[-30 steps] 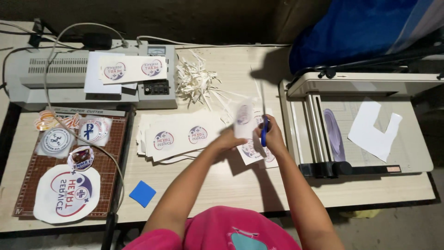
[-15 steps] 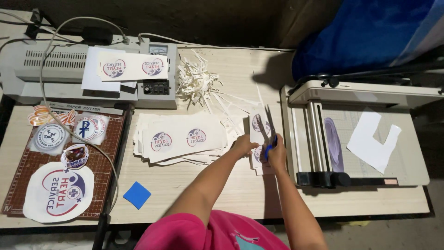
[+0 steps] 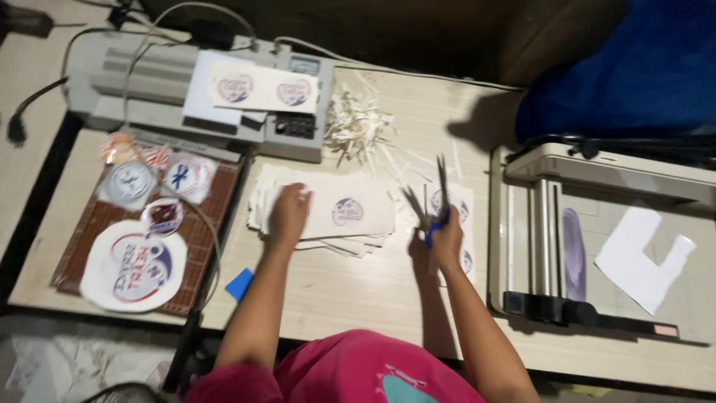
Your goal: Cutting out printed circular stickers from sheets of paper using scissors.
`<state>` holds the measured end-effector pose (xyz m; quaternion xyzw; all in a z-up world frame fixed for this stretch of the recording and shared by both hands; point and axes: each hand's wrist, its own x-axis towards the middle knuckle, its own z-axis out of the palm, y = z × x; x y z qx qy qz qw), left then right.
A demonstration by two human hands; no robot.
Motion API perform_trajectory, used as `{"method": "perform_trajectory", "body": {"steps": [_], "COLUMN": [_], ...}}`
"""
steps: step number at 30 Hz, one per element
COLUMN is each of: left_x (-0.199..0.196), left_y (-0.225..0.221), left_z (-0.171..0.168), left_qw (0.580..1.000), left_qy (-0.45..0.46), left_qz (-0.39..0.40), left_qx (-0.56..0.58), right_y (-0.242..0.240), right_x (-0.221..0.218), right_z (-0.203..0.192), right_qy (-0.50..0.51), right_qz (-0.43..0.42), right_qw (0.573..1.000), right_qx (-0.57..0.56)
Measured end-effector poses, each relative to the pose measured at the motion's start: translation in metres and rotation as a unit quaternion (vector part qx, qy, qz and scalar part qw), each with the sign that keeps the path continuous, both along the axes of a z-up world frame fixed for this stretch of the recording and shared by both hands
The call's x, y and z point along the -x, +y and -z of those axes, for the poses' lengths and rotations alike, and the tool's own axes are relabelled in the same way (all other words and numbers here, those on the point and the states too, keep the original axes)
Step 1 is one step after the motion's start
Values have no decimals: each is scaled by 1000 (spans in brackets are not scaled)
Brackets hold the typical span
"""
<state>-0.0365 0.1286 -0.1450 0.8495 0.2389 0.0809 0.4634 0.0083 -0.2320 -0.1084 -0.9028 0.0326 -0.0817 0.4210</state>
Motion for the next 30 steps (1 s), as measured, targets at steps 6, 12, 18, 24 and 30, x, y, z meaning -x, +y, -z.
{"method": "perform_trajectory", "body": {"steps": [6, 12, 18, 24, 30], "left_x": [52, 49, 40, 37, 47], "left_y": [7, 2, 6, 7, -2], "left_z": [-106, -68, -29, -5, -41], "left_qw": [964, 954, 969, 968, 967], "left_qy": [140, 157, 121, 111, 133], "left_qz": [-49, -84, -106, -107, -105], "left_qx": [-219, -243, -189, -197, -192], "right_y": [93, 131, 136, 140, 130], "right_x": [-31, -40, -38, -35, -49], "right_z": [16, 25, 23, 4, 46], "right_qy": [40, 102, 180, 258, 400], "right_qz": [-117, -121, -94, -89, -117], "right_qw": [986, 981, 940, 892, 767], "right_qx": [-107, -113, -273, -360, -489]}}
